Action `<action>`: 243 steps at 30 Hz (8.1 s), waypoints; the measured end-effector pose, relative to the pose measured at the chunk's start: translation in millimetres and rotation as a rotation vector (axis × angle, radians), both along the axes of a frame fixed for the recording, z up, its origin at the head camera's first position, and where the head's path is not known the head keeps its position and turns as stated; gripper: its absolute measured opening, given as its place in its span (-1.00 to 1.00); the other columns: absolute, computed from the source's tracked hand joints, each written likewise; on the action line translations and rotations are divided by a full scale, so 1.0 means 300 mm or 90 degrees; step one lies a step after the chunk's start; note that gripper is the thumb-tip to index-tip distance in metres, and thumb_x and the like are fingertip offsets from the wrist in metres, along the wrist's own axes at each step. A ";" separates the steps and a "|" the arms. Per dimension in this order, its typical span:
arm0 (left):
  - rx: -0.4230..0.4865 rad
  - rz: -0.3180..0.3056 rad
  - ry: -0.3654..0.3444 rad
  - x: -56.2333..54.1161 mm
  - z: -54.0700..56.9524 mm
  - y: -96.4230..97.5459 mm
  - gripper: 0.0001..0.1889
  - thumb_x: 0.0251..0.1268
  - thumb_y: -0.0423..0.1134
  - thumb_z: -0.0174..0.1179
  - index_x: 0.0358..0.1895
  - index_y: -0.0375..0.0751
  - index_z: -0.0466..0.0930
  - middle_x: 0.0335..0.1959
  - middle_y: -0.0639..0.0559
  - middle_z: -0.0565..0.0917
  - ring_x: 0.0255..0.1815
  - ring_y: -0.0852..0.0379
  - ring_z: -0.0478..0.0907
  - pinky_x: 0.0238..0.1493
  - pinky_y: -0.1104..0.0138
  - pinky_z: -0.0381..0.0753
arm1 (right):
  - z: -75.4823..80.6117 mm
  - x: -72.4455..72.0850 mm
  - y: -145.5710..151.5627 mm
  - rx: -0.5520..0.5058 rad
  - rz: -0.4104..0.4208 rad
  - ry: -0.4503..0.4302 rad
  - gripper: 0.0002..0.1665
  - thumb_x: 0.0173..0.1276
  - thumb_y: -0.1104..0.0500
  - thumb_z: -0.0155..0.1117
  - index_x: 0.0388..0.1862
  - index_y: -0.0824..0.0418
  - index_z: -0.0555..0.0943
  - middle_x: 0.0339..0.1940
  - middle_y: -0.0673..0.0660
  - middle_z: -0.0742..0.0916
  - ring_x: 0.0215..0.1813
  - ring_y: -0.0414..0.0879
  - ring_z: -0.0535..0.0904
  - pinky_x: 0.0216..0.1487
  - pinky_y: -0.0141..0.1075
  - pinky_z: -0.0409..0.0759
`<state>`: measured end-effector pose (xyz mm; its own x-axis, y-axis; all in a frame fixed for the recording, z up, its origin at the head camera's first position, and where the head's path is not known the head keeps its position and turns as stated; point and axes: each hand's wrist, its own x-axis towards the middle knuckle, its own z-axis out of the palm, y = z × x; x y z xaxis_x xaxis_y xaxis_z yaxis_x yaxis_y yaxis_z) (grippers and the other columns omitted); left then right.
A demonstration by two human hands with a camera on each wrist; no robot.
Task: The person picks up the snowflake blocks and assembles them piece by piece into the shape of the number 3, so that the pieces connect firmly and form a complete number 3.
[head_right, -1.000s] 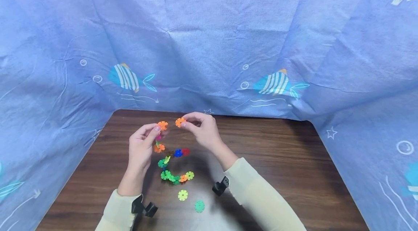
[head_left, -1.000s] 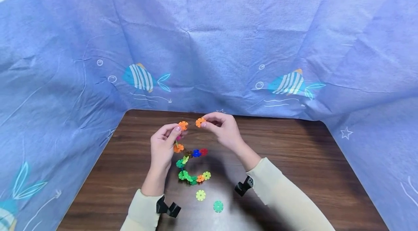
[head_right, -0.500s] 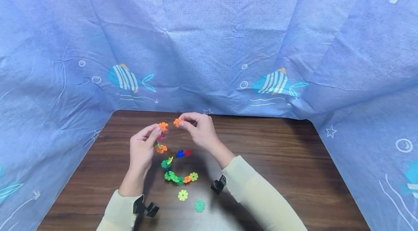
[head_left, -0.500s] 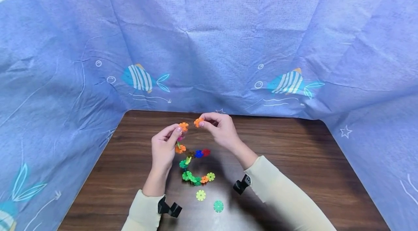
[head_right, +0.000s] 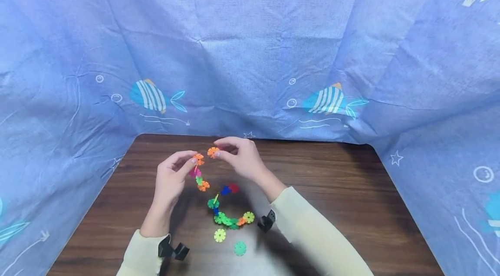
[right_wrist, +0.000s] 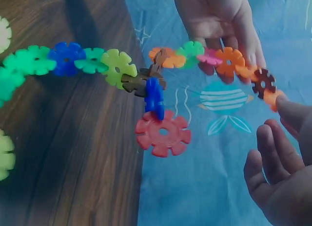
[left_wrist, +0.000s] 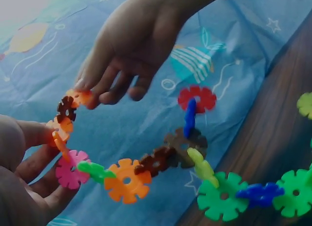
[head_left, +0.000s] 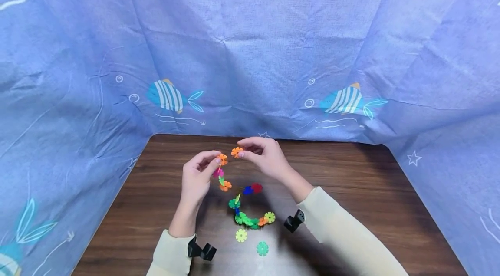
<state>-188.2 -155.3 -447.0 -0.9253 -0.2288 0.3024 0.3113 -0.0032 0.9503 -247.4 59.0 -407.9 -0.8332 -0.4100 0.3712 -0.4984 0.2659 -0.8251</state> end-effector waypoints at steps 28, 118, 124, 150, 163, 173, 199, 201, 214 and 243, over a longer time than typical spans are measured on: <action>0.019 0.105 0.037 0.001 0.002 -0.055 -0.83 0.27 -0.45 0.41 -0.09 -0.36 0.79 -0.43 0.07 0.77 -0.62 0.19 0.64 -0.54 0.42 0.64 | -0.438 0.390 0.259 0.271 0.186 -0.044 -0.72 0.15 -0.07 0.61 -0.21 -0.02 0.78 -0.40 -0.25 0.67 -0.37 -0.46 0.52 -0.33 -0.55 0.54; -0.270 -0.034 0.185 0.013 0.013 -0.008 -0.59 0.46 -0.64 0.02 0.18 -0.26 0.71 -0.20 -0.10 0.46 -0.57 0.03 0.51 -0.57 0.45 0.48 | -0.048 0.027 0.015 -0.177 0.116 -0.311 -0.61 0.55 0.23 0.24 0.24 0.43 0.62 -0.20 -0.09 0.78 -0.33 -0.15 0.67 -0.12 -0.19 0.76; -0.248 -0.062 0.166 0.014 0.014 -0.010 -0.59 0.45 -0.65 0.00 0.19 -0.31 0.68 -0.19 -0.09 0.47 -0.56 0.02 0.50 -0.58 0.43 0.50 | -0.052 0.026 0.012 -0.193 0.130 -0.334 -0.58 0.55 0.23 0.23 0.26 0.46 0.59 -0.19 -0.09 0.78 -0.36 -0.16 0.68 -0.11 -0.21 0.77; -0.107 -0.051 0.059 0.001 0.023 -0.033 -0.57 0.33 -0.43 0.36 0.26 -0.32 0.63 0.04 -0.17 0.63 -0.56 0.07 0.53 -0.49 0.45 0.58 | -0.144 0.147 0.158 0.059 0.136 -0.124 -0.68 0.35 0.12 0.47 0.04 0.19 0.72 -0.27 0.05 0.78 -0.29 -0.17 0.64 -0.27 -0.32 0.67; -0.087 -0.008 0.040 0.005 0.020 -0.055 -0.63 0.28 -0.45 0.40 0.15 -0.36 0.70 0.00 -0.13 0.71 -0.42 0.18 0.55 -0.47 0.47 0.53 | -0.398 0.345 0.159 0.311 0.222 -0.059 -0.65 0.33 0.02 0.49 0.05 0.08 0.76 -0.37 -0.31 0.68 -0.32 -0.47 0.54 -0.19 -0.52 0.58; -0.080 -0.014 0.040 0.010 0.019 -0.055 -0.64 0.28 -0.45 0.40 0.14 -0.28 0.72 -0.01 -0.20 0.69 -0.53 0.23 0.51 -0.48 0.48 0.52 | -0.413 0.366 0.124 0.385 0.212 0.036 -0.66 0.30 -0.04 0.51 0.03 -0.01 0.78 -0.48 -0.33 0.56 -0.40 -0.49 0.45 -0.29 -0.61 0.42; -0.118 0.000 0.000 0.033 0.066 -0.024 -0.62 0.27 -0.52 0.36 0.17 -0.41 0.67 0.05 -0.26 0.68 -0.53 0.12 0.46 -0.52 0.51 0.42 | -0.389 0.349 0.106 0.294 0.169 -0.115 -0.72 0.10 0.23 0.63 -0.31 0.02 0.67 -0.51 -0.24 0.63 -0.43 -0.46 0.51 -0.30 -0.51 0.55; -0.116 -0.001 0.003 0.035 0.069 -0.025 -0.62 0.27 -0.52 0.36 0.17 -0.38 0.68 0.03 -0.24 0.69 -0.55 0.11 0.48 -0.50 0.51 0.45 | -0.358 0.327 0.105 0.257 0.176 -0.151 -0.76 0.14 0.27 0.59 -0.29 0.05 0.69 -0.49 -0.21 0.67 -0.42 -0.44 0.54 -0.31 -0.49 0.60; -0.100 -0.012 0.062 0.025 0.037 -0.053 -0.62 0.28 -0.41 0.41 0.17 -0.19 0.72 -0.04 -0.13 0.70 -0.62 -0.02 0.53 -0.52 0.46 0.56 | -0.052 0.089 0.074 0.023 -0.007 -0.043 -0.85 0.27 0.20 0.54 -0.19 0.09 0.76 -0.37 -0.03 0.81 -0.38 -0.08 0.66 -0.35 -0.26 0.65; -0.138 -0.055 0.078 0.028 0.034 -0.027 -0.64 0.30 -0.42 0.39 0.16 -0.27 0.72 0.13 -0.16 0.69 -0.37 0.26 0.59 -0.43 0.51 0.59 | -0.031 0.021 0.003 -0.053 -0.055 0.020 -0.92 0.30 0.20 0.52 -0.23 0.11 0.78 -0.41 -0.01 0.83 -0.41 -0.03 0.66 -0.37 -0.26 0.63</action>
